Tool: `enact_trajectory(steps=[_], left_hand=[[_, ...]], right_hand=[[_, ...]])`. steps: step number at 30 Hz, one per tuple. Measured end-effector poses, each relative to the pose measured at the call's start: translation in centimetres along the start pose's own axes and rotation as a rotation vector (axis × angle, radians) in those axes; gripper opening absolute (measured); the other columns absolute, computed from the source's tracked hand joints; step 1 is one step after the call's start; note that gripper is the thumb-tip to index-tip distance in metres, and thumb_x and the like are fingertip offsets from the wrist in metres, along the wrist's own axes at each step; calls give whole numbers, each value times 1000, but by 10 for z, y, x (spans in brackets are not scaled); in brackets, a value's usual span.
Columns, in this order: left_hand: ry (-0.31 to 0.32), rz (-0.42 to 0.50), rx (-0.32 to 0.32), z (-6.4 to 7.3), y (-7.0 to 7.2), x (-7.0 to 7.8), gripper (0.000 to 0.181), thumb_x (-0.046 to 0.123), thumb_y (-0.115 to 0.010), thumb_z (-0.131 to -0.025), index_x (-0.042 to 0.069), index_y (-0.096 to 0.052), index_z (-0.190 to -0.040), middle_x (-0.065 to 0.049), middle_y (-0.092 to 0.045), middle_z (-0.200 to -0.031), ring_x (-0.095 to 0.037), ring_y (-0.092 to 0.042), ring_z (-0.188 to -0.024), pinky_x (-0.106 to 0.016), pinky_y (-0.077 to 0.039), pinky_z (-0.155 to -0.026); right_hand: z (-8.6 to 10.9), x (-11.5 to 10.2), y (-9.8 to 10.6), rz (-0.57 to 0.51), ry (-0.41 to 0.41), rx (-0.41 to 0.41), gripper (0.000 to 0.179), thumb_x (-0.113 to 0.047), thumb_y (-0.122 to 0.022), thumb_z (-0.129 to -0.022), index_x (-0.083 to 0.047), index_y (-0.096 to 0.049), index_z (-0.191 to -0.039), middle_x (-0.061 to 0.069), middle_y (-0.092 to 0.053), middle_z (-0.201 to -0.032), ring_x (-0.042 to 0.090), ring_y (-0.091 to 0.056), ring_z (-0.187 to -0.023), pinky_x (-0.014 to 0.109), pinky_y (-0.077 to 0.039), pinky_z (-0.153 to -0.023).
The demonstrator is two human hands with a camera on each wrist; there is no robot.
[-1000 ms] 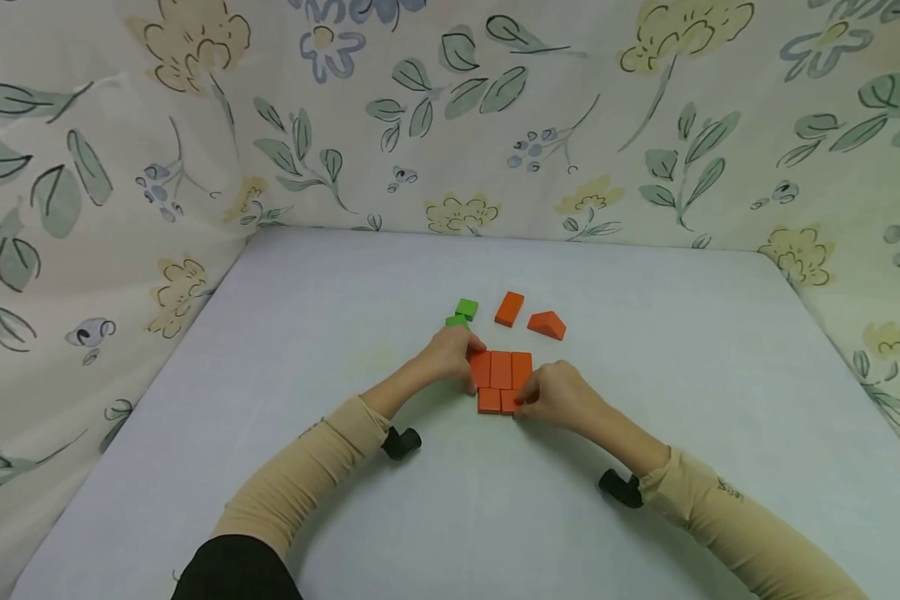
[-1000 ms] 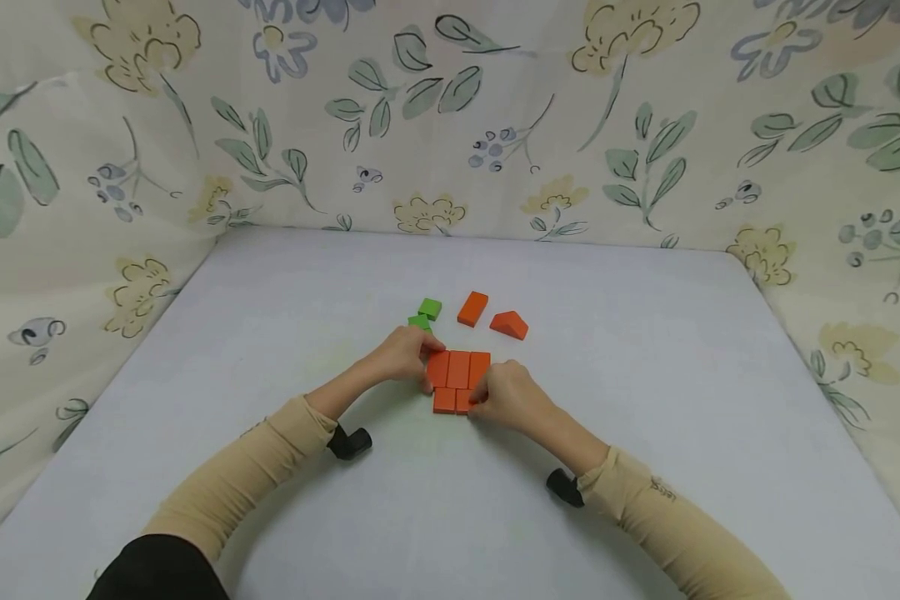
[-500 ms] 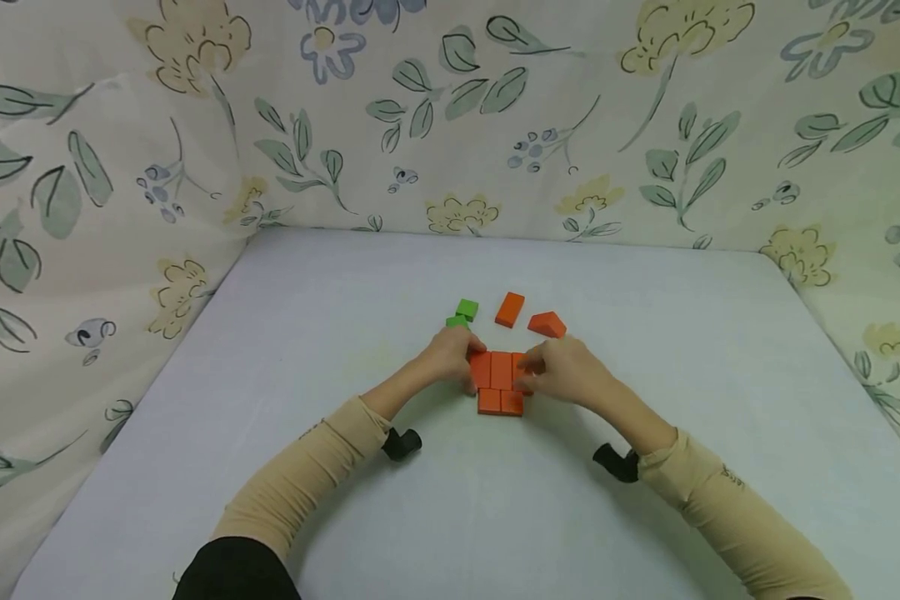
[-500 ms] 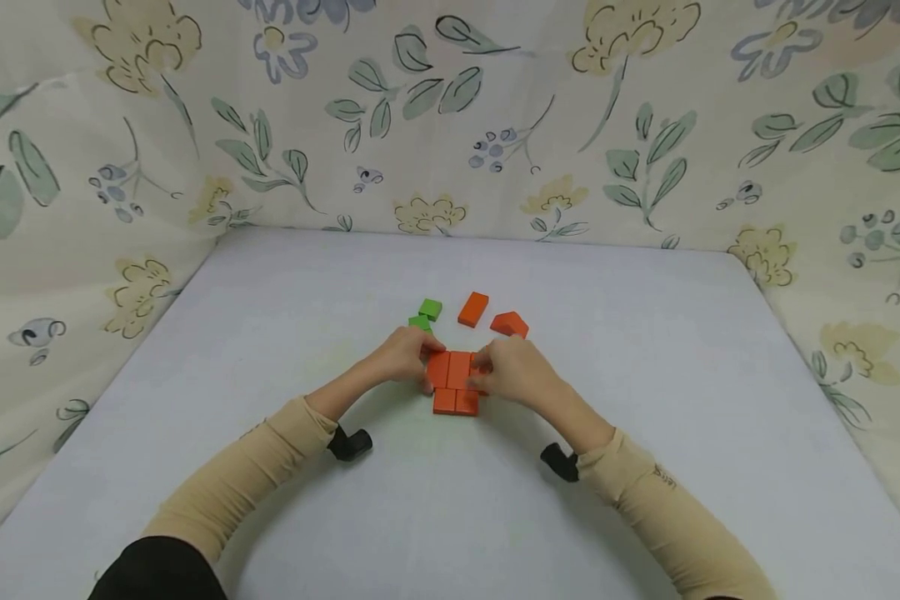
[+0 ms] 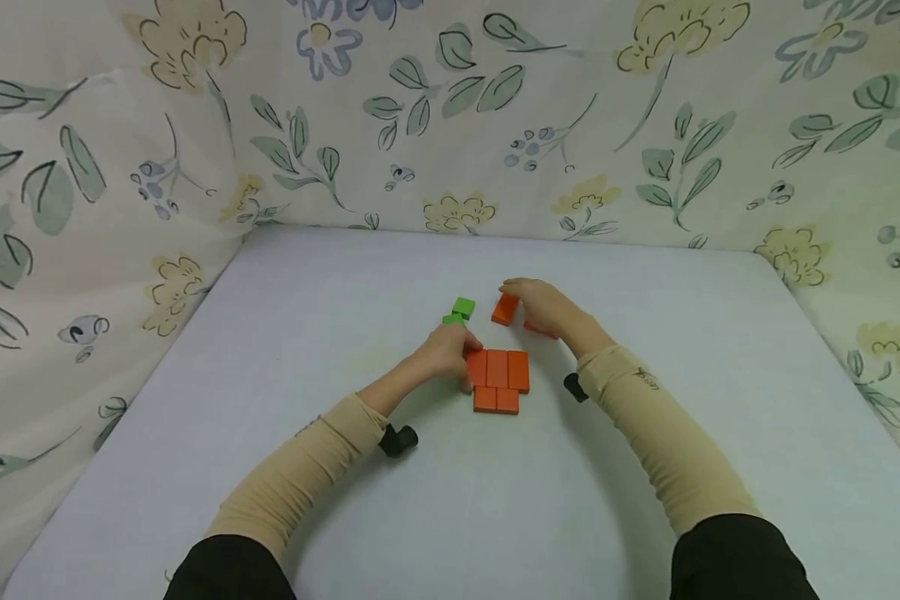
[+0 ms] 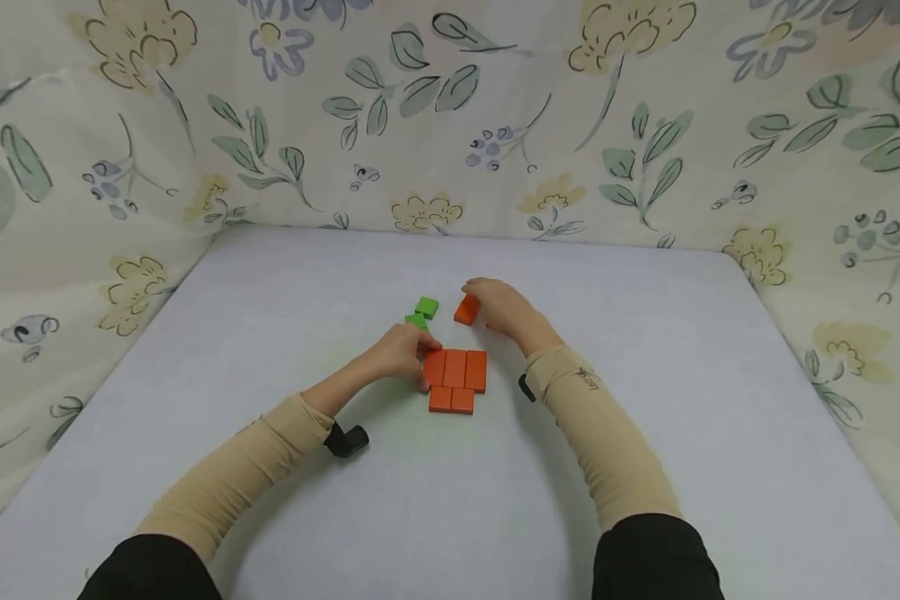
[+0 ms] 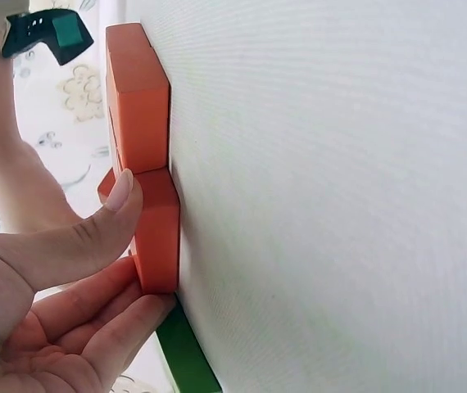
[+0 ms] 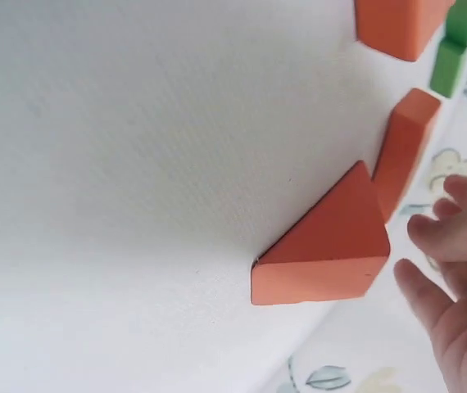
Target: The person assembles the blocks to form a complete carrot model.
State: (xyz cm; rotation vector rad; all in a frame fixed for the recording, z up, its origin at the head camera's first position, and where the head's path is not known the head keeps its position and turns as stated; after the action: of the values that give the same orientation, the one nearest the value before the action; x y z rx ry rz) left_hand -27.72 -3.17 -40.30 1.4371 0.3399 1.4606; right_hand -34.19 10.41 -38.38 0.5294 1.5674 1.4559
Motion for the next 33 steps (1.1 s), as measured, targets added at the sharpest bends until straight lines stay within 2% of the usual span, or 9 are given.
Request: enact_trajectory(steps=[4, 7, 12, 17, 20, 23, 27, 33], left_hand=[[-2, 2, -3, -1, -1, 0, 62, -1, -89, -64, -2, -66, -122, -12, -65, -122, -24, -56, -115, -33, -48, -96], [-16, 7, -11, -2, -3, 4, 63, -1, -89, -64, -2, -65, -123, -13, -65, -122, -25, -56, -115, -33, -48, -96], [-21, 0, 1, -2, -2, 4, 64, -1, -89, -64, -2, -65, -123, -13, -65, -121, -24, -57, -115, -32, -48, -95], [-9, -14, 4, -1, 0, 1, 64, 0, -89, -64, -1, -65, -123, -12, -65, -122, -24, -57, -115, -32, -48, -95], [6, -6, 0, 0, 1, 0, 64, 0, -89, -65, -1, -65, -124, -12, -65, -123, -24, -56, -116, -32, -48, -96], [13, 6, -5, 0, 1, 1, 64, -1, -88, -65, -1, -65, -124, -12, -65, -124, -24, -56, -116, -33, -47, -96], [11, 9, -4, 0, 1, 2, 64, -2, -88, -64, -2, -64, -124, -13, -65, -123, -25, -56, -116, -33, -47, -97], [9, 4, 0, -1, 2, 2, 65, -2, -89, -63, -1, -65, -123, -13, -66, -121, -24, -57, -114, -33, -48, -96]], right_hand=[[-8, 2, -5, 75, 11, -65, 53, 21, -44, -86, 4, -53, -135, 20, -47, -143, 36, -42, -133, 46, -30, -112], [-7, 7, -6, 107, 5, -61, 46, 19, -51, -86, 4, -58, -129, 21, -55, -133, 35, -50, -124, 45, -35, -108], [-4, 9, -3, 107, 11, -27, 37, 17, -57, -86, 6, -63, -121, 21, -59, -121, 34, -56, -112, 44, -42, -103], [-3, 7, -4, 93, -1, -93, 34, 13, -56, -89, 4, -63, -121, 20, -59, -121, 33, -56, -110, 44, -43, -101], [-1, 6, -5, 103, 11, -121, 30, 5, -62, -90, 3, -64, -120, 17, -61, -114, 30, -57, -103, 43, -45, -98], [2, 3, -2, 114, 56, -92, 27, -1, -68, -88, 3, -66, -115, 14, -63, -106, 27, -57, -96, 41, -48, -93], [8, -3, 7, 112, 113, -2, 26, -3, -73, -85, 4, -68, -110, 14, -65, -100, 26, -58, -89, 41, -51, -85], [22, -12, 14, 129, 79, 43, 27, -11, -76, -84, 0, -71, -108, 12, -67, -97, 25, -58, -83, 39, -52, -80]])
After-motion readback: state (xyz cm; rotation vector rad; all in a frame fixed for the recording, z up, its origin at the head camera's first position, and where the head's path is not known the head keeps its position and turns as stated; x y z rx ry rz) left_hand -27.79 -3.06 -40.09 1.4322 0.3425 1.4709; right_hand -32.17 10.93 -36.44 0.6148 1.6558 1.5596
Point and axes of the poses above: each hand's wrist, its own z-axis away from the middle knuckle, its own y-axis out of the back of the hand, x = y × z, the point moved 6 cm from there along -z, towards the middle knuckle
